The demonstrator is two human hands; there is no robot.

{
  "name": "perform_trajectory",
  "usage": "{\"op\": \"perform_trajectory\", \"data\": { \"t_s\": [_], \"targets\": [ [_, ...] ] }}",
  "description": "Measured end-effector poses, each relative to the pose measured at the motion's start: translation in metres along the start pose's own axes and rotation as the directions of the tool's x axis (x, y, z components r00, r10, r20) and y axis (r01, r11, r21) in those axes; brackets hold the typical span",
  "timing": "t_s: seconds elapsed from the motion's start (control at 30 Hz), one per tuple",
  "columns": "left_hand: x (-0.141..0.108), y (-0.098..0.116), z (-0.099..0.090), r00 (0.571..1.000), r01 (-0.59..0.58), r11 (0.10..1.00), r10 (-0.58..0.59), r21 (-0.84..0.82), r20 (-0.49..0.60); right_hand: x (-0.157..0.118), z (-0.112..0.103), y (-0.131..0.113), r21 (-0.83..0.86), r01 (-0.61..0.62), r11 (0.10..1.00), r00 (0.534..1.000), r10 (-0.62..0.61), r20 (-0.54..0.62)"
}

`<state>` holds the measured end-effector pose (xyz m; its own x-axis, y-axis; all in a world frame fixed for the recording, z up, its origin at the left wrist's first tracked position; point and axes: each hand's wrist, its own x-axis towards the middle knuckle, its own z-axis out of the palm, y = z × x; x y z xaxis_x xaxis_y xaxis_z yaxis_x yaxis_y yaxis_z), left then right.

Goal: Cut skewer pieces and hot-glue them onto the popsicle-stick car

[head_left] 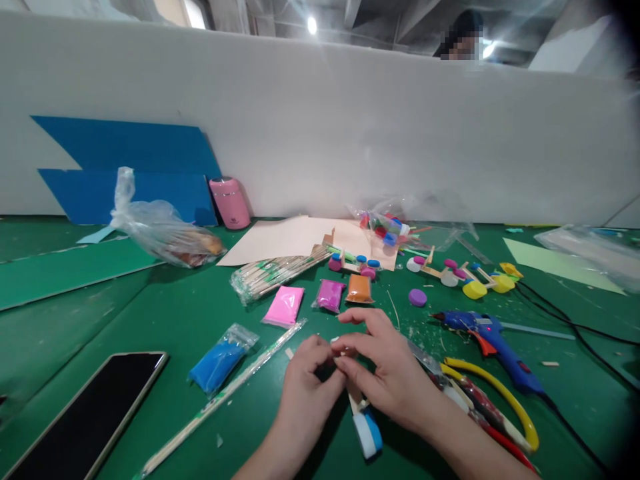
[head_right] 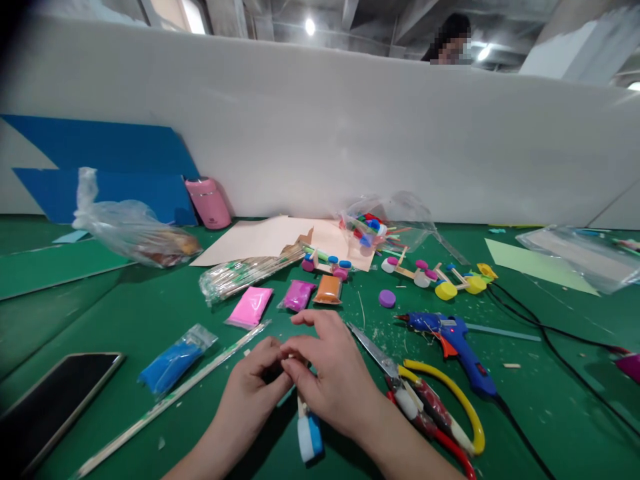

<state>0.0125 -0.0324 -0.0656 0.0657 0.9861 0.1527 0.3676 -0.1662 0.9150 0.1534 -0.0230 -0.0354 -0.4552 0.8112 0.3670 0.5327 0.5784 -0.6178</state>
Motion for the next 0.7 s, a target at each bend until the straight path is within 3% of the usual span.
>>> {"op": "perform_trajectory", "data": {
  "t_s": [0.23, 0.5, 0.7],
  "targets": [
    [0.0009, -0.0029, 0.0002, 0.999, -0.036, 0.999, 0.036, 0.015, 0.007, -0.0008, 0.0027, 0.0043, -0.03, 0.014, 0.999, 0.999, -0.015, -0.037],
    [-0.0002, -0.0029, -0.0016, 0.998, -0.047, 0.999, 0.046, 0.015, 0.044, -0.0058, 0.0053, 0.0084, -0.217, 0.163, 0.963, 0.973, -0.193, -0.126],
    [0.0005, -0.0022, -0.002, 0.998, -0.051, 0.999, 0.05, 0.017, 0.026, -0.0072, 0.0064, 0.0092, -0.158, 0.194, 0.968, 0.964, -0.218, -0.151]
  ]
}}
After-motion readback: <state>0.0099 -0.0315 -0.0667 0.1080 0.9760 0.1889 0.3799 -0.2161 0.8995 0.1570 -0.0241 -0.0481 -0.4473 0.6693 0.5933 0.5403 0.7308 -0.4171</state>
